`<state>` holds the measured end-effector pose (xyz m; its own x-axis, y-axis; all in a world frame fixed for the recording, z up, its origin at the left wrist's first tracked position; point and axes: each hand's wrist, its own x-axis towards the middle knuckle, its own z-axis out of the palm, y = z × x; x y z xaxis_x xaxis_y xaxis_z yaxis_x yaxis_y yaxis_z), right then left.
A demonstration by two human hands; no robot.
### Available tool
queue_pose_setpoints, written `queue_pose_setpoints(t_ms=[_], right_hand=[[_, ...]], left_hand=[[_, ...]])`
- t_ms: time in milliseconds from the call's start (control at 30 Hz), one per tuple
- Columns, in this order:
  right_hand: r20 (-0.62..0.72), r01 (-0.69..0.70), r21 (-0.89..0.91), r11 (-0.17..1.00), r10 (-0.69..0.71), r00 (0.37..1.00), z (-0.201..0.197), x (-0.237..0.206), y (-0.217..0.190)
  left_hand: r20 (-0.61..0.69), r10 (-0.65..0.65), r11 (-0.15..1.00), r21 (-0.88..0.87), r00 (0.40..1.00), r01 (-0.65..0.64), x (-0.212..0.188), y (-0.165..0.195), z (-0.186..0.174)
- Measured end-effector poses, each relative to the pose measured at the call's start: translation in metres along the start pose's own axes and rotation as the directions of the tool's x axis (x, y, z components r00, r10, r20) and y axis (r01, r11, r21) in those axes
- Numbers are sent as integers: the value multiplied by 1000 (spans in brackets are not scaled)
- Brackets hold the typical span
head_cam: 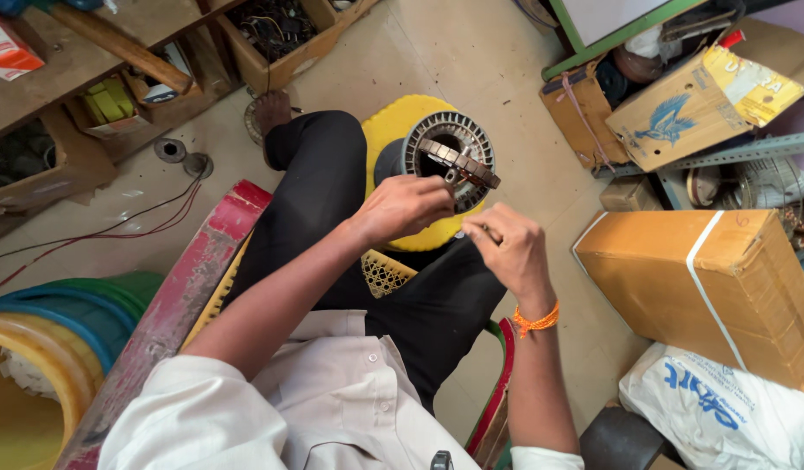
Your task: The person winds copper wire around the slots of a motor stator core by hand. They hold the stator with the left hand and feed the wire with the right hand, repeatedly wrapping it around the core's teeth.
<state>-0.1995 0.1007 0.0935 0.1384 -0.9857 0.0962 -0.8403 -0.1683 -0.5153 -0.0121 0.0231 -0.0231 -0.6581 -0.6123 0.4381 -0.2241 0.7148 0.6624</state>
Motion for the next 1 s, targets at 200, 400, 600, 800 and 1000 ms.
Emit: queue_pose_setpoints(t_ms=[200,400,600,800,1000], right_hand=[[-165,19,9,1000,-17,986,-9,38,-5],[-150,-21,203,979,52,987,5,74,9],[-78,-156,266,951,182,980,17,86,46],[-100,-260,244,934,291,951,23,94,84],[-143,-288,272,918,335,931,22,87,107]], left_hand=[[-100,-581,622,-695,808,361,4,11,33],[-29,-719,272,-931,694,243,8,-1,53],[123,-833,98,-927,539,362,19,9,51],[29,-916,147,-903,399,403,45,28,46],[-78,-924,257,-853,375,455,52,28,53]])
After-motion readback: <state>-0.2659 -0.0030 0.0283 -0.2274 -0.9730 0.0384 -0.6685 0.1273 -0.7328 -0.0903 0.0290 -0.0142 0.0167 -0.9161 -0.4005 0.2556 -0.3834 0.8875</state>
